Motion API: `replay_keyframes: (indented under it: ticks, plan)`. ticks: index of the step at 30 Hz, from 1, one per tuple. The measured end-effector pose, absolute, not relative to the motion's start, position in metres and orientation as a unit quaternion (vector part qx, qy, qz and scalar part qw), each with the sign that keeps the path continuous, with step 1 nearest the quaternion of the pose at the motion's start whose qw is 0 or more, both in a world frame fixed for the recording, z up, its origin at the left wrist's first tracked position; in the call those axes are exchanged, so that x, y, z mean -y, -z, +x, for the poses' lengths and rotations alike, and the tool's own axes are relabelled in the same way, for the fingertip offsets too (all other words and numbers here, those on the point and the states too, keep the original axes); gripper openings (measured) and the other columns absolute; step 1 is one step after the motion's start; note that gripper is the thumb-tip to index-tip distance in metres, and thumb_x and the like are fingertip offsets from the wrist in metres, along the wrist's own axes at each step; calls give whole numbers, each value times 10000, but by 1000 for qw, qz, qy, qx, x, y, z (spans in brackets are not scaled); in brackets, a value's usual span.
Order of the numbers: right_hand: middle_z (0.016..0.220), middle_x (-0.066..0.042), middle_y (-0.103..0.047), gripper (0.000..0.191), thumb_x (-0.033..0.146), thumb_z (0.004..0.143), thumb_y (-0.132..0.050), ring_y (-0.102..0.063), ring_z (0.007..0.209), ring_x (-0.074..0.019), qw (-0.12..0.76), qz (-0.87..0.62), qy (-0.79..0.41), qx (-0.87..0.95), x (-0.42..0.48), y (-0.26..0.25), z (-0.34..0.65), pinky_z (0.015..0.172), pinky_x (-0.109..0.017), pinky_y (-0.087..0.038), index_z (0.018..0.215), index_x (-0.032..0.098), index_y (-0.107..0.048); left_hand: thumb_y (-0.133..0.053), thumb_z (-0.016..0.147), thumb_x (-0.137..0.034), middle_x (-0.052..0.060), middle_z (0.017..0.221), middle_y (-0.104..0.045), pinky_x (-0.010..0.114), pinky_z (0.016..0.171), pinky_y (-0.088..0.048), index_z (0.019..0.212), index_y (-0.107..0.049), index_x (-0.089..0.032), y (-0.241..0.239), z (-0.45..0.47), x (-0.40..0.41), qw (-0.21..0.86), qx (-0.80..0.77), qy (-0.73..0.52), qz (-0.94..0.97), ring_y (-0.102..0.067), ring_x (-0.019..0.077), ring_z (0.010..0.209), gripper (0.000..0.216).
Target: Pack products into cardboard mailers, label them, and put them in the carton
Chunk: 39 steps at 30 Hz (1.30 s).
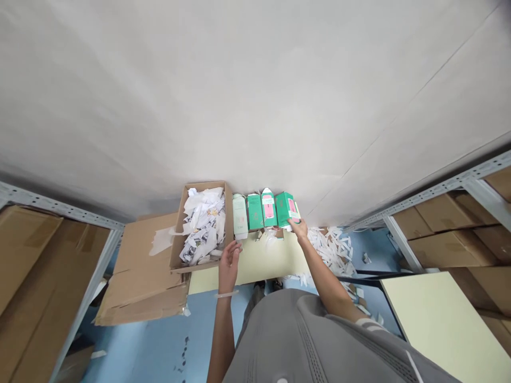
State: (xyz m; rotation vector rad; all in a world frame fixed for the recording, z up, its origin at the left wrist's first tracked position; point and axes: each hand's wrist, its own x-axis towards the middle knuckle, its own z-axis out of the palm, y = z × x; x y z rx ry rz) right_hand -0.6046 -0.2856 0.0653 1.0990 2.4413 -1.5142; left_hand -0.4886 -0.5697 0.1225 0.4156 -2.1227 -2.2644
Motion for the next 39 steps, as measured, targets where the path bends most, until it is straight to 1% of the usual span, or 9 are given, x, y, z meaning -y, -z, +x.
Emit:
replay_keyframes:
  ticks: [2,5,10,15,17,20,22,30,39]
  plan:
    - [900,-59,-671,502,508,678,-632,-632,747,-169,19,343,547,-763,280,-73,-584,622,-283,-531,1023,160,-523,-603,789,-579,142,1167,-648,416,967,-456,1156,-537,-186,-121,-493,566,-3,681,723,117,-651,227,1020,542]
    - [865,-43,-665,476,493,673,-652,-631,734,-165,-8,292,640,-710,271,-90,-549,649,-278,-528,1010,175,-542,-602,795,-564,130,1143,-658,421,967,-452,1144,-551,-193,-121,-502,553,-26,689,720,81,-647,230,1022,512]
    - [1012,-58,-657,477,485,665,-705,-625,927,-221,-47,150,720,-676,269,-128,-493,803,-323,-509,1041,224,-571,-595,822,-530,137,1257,-599,438,1025,-405,1236,-517,-222,-140,-513,520,-103,678,727,-35,-589,242,1143,522]
    - [1161,-76,-614,609,549,653,-726,-554,1112,-267,-71,81,720,-686,290,-159,-447,953,-363,-446,1143,229,-554,-686,765,-489,139,1444,-436,431,1041,-411,1378,-393,-264,-168,-506,491,-217,572,775,-155,-523,262,1236,715]
    - [1193,-84,-595,651,567,649,-729,-542,1134,-277,-62,57,714,-695,300,-167,-432,979,-374,-428,1171,226,-542,-723,733,-469,130,1395,-496,434,1049,-409,1354,-422,-239,-173,-499,485,-239,553,781,-162,-518,274,1240,728]
    - [1238,-94,-561,681,569,656,-730,-533,1144,-283,-41,40,688,-723,308,-175,-413,987,-385,-421,1209,228,-522,-766,693,-418,118,1234,-625,458,1034,-425,1229,-536,-198,-175,-486,483,-271,553,777,-130,-574,293,1164,624]
    - [1248,-93,-550,689,568,668,-722,-524,1153,-285,-33,41,665,-745,308,-177,-403,993,-389,-415,1234,234,-512,-790,664,-380,107,1175,-658,468,1023,-435,1166,-582,-200,-174,-477,483,-285,547,780,-104,-599,300,1125,573]
    - [1243,-90,-553,754,636,672,-681,-512,1160,-284,-26,75,635,-769,296,-170,-372,1006,-396,-399,1266,213,-487,-803,650,-346,80,1158,-670,473,1030,-434,1234,-558,-258,-170,-453,471,-289,559,773,-83,-585,304,1160,639]
    - [1185,-69,-588,592,553,766,-633,-551,1074,-243,-59,90,659,-744,256,-188,-326,946,-351,-440,1232,208,-512,-759,692,-444,61,1290,-605,444,1023,-453,1300,-505,-279,-170,-414,409,-276,587,757,-80,-536,290,1229,680]
